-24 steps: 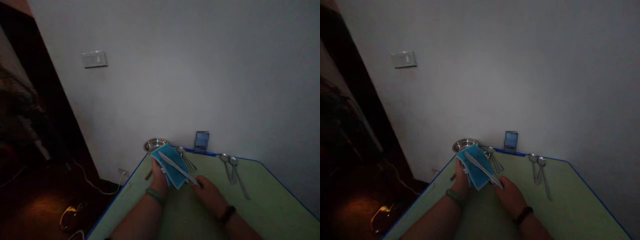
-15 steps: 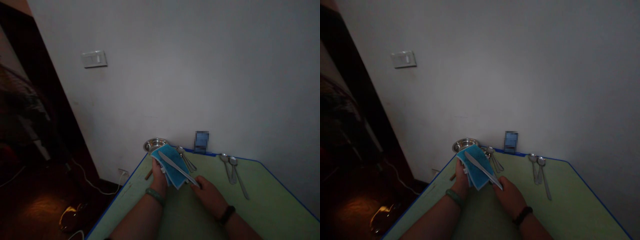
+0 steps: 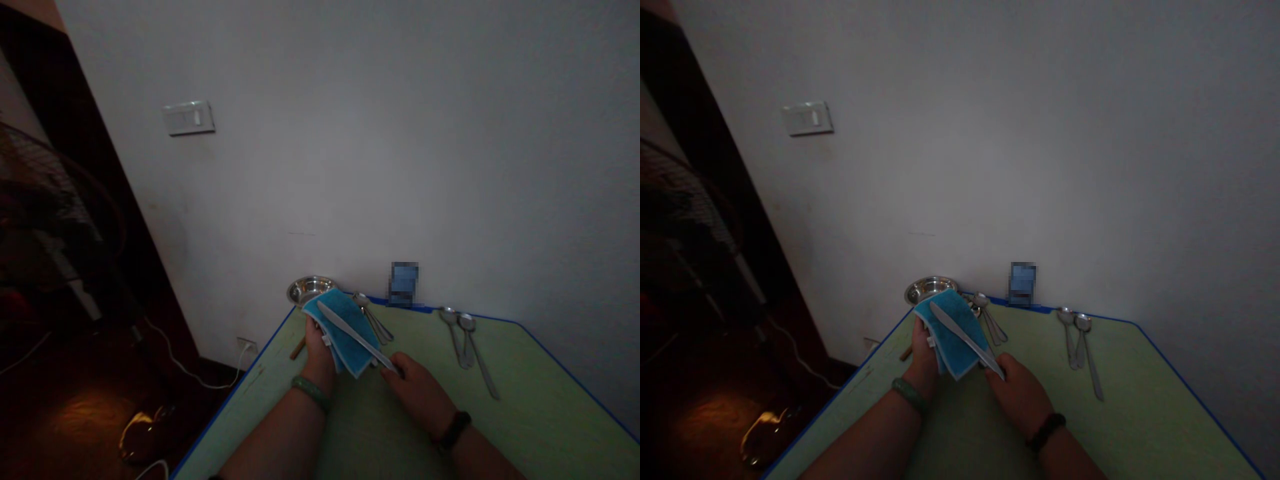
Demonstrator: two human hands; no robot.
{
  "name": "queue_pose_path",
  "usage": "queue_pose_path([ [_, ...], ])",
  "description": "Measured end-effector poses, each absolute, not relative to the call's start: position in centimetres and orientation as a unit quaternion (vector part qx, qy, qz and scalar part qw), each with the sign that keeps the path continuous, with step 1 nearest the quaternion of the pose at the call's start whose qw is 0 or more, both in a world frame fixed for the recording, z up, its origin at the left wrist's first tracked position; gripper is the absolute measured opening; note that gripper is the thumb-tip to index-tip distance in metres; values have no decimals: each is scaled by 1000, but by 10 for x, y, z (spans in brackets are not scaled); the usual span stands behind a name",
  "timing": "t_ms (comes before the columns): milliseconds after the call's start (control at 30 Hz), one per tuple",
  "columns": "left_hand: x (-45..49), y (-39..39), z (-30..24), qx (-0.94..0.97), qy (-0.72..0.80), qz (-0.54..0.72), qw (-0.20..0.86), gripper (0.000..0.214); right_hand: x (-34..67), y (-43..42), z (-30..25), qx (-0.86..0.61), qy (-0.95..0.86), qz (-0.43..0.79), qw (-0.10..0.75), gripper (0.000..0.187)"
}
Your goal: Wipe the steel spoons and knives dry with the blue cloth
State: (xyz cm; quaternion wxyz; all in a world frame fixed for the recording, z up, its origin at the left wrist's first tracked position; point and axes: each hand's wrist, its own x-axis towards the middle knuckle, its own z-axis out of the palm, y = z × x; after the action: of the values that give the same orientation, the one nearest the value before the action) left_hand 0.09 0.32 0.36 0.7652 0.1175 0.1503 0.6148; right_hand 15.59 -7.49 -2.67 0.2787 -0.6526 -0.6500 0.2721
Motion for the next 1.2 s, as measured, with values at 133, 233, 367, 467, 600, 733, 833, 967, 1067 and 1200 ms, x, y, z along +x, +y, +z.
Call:
queue_pose_path([
  [133,1,2,3,124,146,611,768,41,155,-75,-25,-653,-652,271,273,28],
  [233,2,3,2,127,150,623,757,42,155,-75,-25,-656,-651,271,270,27],
  [367,3,4,2,113,168,629,750,42,155,-76,-26,-652,-655,268,273,29],
  [467,1,4,3,108,161,627,755,41,154,-76,-26,-656,-654,264,270,30],
  [600,0,3,3,114,157,623,758,41,154,-76,-25,-654,-658,262,265,29],
  [733,0,3,2,103,148,623,761,42,154,-76,-25,-651,-661,262,265,30],
  [833,0,2,3,103,159,616,764,44,154,-76,-25,-648,-663,263,265,31],
  [967,-1,1,4,113,174,613,762,50,153,-76,-24,-649,-660,269,265,30],
  [1067,-1,1,3,125,166,610,765,50,153,-77,-23,-649,-660,269,266,29],
  [1200,0,2,1,126,141,607,772,45,153,-77,-24,-651,-661,265,264,29],
])
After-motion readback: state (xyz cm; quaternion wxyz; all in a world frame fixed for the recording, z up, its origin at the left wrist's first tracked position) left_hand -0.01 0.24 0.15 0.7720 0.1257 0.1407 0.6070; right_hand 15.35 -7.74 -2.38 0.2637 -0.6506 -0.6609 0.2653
